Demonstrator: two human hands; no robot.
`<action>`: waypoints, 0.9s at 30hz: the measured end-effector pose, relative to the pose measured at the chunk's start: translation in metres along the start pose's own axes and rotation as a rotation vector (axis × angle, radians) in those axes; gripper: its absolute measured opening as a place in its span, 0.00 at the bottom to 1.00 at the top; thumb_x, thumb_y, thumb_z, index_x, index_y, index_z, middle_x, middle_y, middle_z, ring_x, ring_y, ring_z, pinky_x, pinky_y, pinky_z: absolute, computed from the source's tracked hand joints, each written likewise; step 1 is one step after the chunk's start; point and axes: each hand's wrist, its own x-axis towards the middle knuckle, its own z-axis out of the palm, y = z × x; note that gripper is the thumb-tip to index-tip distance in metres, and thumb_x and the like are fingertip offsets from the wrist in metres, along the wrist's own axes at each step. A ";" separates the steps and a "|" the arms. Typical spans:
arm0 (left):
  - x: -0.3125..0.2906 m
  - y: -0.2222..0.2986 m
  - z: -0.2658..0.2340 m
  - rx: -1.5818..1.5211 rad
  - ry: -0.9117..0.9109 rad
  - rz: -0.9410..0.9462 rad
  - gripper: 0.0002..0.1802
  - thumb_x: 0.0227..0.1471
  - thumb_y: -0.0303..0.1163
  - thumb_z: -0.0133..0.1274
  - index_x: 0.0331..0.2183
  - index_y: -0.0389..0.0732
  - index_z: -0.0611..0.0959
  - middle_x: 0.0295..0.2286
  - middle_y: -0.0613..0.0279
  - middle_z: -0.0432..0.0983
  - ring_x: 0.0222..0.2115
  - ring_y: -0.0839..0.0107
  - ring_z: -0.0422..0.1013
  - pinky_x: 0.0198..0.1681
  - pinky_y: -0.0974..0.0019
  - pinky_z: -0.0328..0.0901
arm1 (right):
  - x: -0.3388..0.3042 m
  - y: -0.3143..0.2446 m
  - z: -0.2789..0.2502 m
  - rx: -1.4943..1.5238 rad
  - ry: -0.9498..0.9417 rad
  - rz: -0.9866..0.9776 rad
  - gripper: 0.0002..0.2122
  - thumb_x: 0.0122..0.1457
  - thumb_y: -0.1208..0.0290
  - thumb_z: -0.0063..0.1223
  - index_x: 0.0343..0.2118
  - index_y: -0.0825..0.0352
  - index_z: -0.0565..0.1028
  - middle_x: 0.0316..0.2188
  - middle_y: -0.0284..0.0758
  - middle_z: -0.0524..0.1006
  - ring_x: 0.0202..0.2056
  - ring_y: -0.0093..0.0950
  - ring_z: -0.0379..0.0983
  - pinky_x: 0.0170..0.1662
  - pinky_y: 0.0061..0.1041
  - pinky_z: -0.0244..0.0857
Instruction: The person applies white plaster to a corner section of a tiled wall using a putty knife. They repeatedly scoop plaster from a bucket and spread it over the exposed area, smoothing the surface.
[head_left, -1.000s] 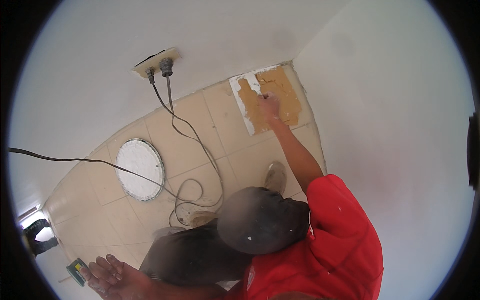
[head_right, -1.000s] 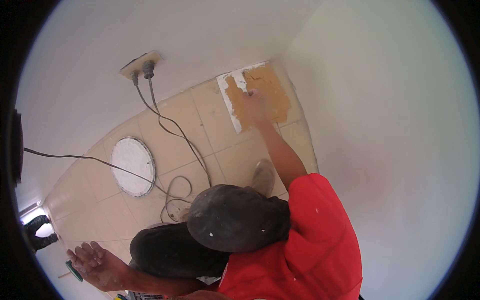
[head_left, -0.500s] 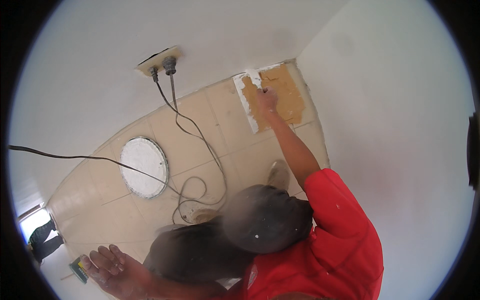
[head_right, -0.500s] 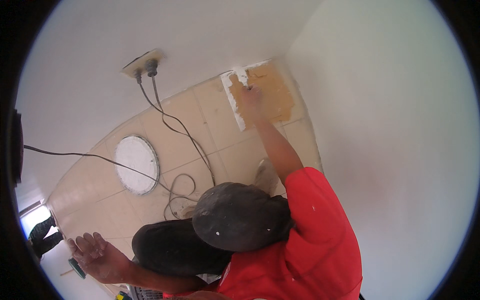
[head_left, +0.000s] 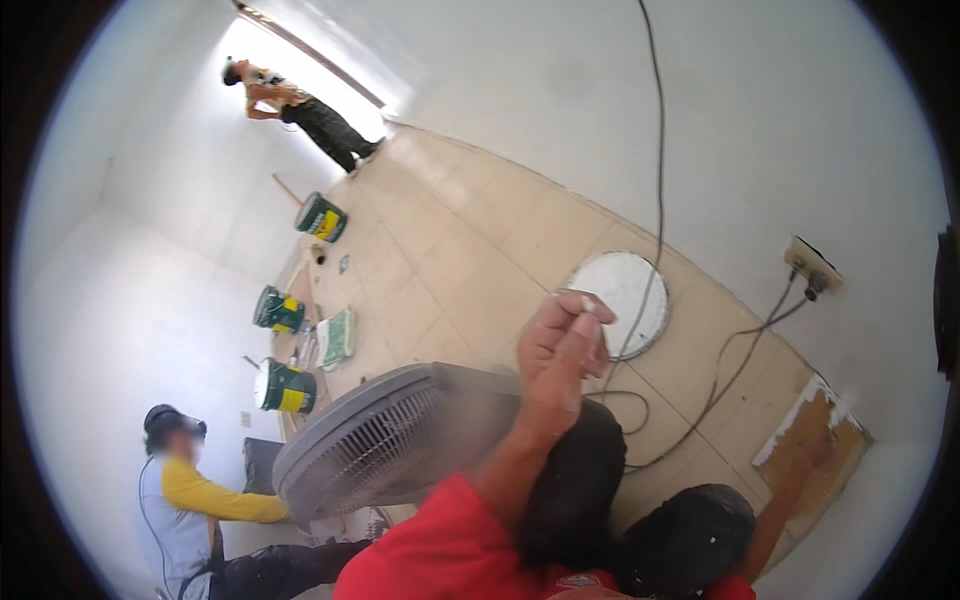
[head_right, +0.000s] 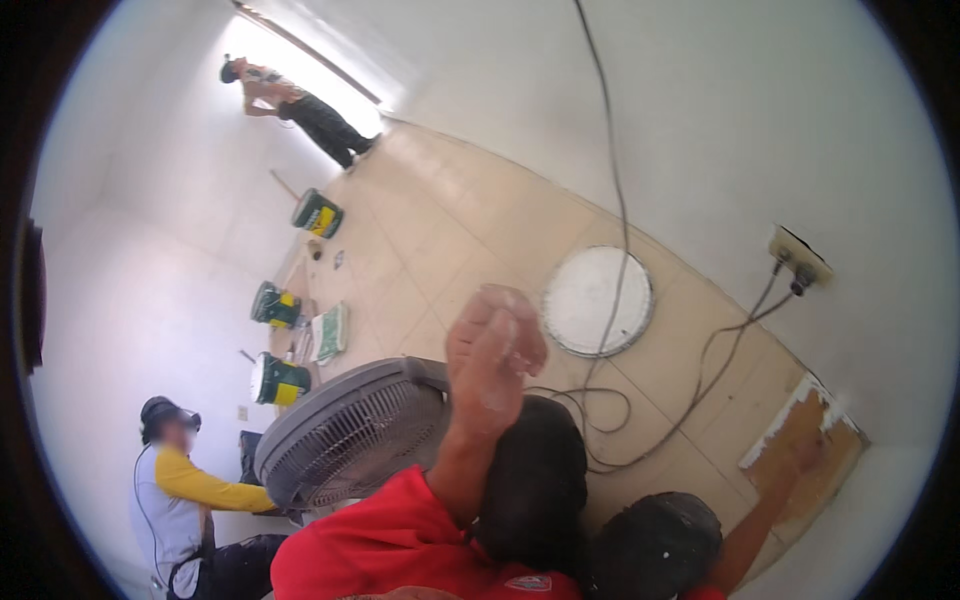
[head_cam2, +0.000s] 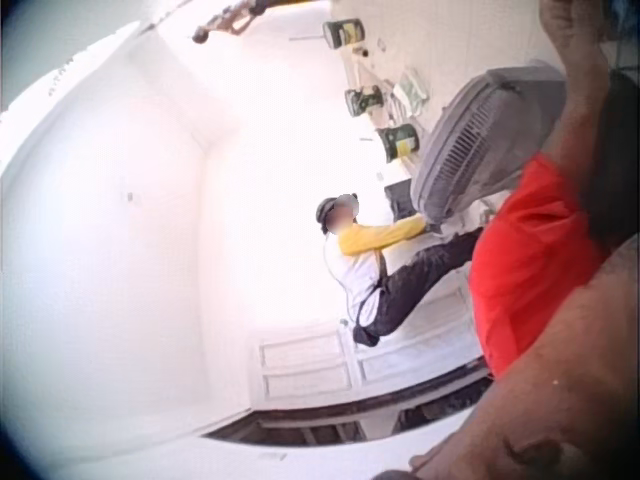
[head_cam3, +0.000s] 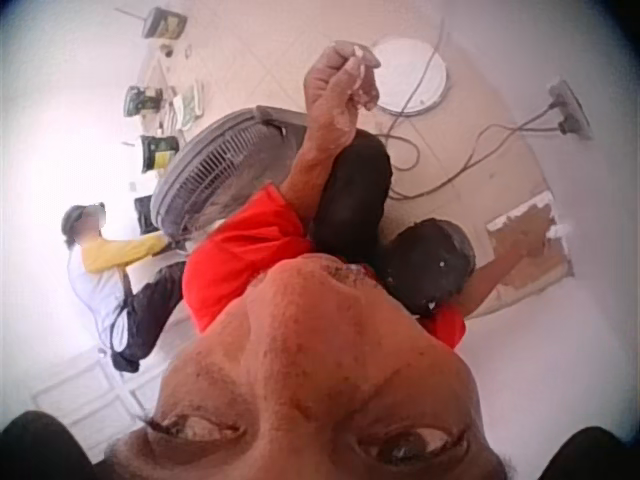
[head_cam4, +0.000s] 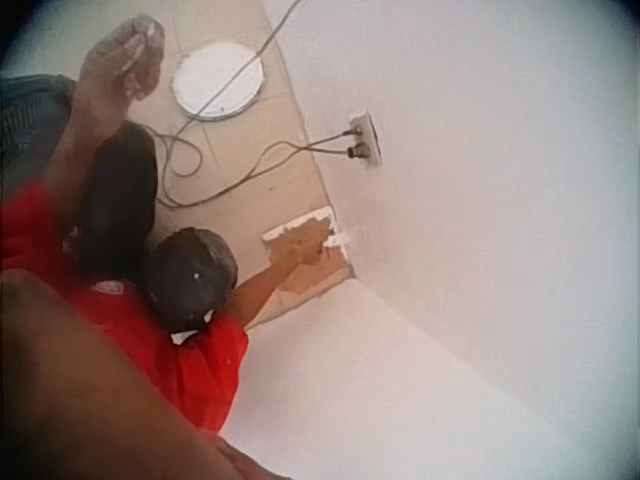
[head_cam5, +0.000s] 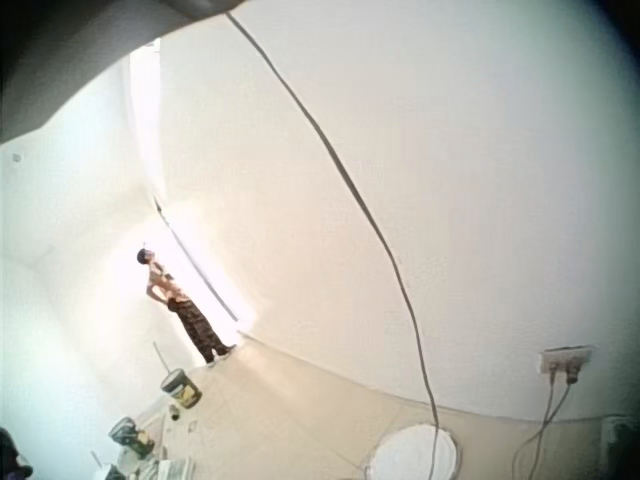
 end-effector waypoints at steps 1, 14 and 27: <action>-0.001 0.003 0.004 0.044 0.045 -0.018 0.11 0.66 0.35 0.49 0.43 0.37 0.75 0.23 0.68 0.66 0.20 0.81 0.60 0.23 0.73 0.58 | 0.004 0.000 0.009 -0.042 -0.005 -0.013 0.19 0.67 0.63 0.51 0.56 0.66 0.73 0.49 0.39 0.79 0.47 0.32 0.78 0.49 0.32 0.72; 0.020 -0.012 0.004 -0.162 -0.164 0.052 0.13 0.63 0.30 0.52 0.44 0.29 0.74 0.21 0.70 0.53 0.22 0.79 0.51 0.24 0.72 0.50 | 0.052 -0.014 0.038 0.735 0.275 0.508 0.13 0.55 0.64 0.56 0.27 0.72 0.78 0.23 0.45 0.80 0.27 0.41 0.78 0.33 0.42 0.69; 0.019 -0.008 0.003 -0.140 -0.169 0.041 0.14 0.60 0.32 0.54 0.42 0.32 0.73 0.21 0.69 0.54 0.22 0.80 0.52 0.25 0.74 0.51 | 0.076 0.088 0.030 0.673 0.483 0.594 0.10 0.52 0.68 0.59 0.26 0.71 0.77 0.23 0.46 0.79 0.26 0.39 0.78 0.33 0.40 0.69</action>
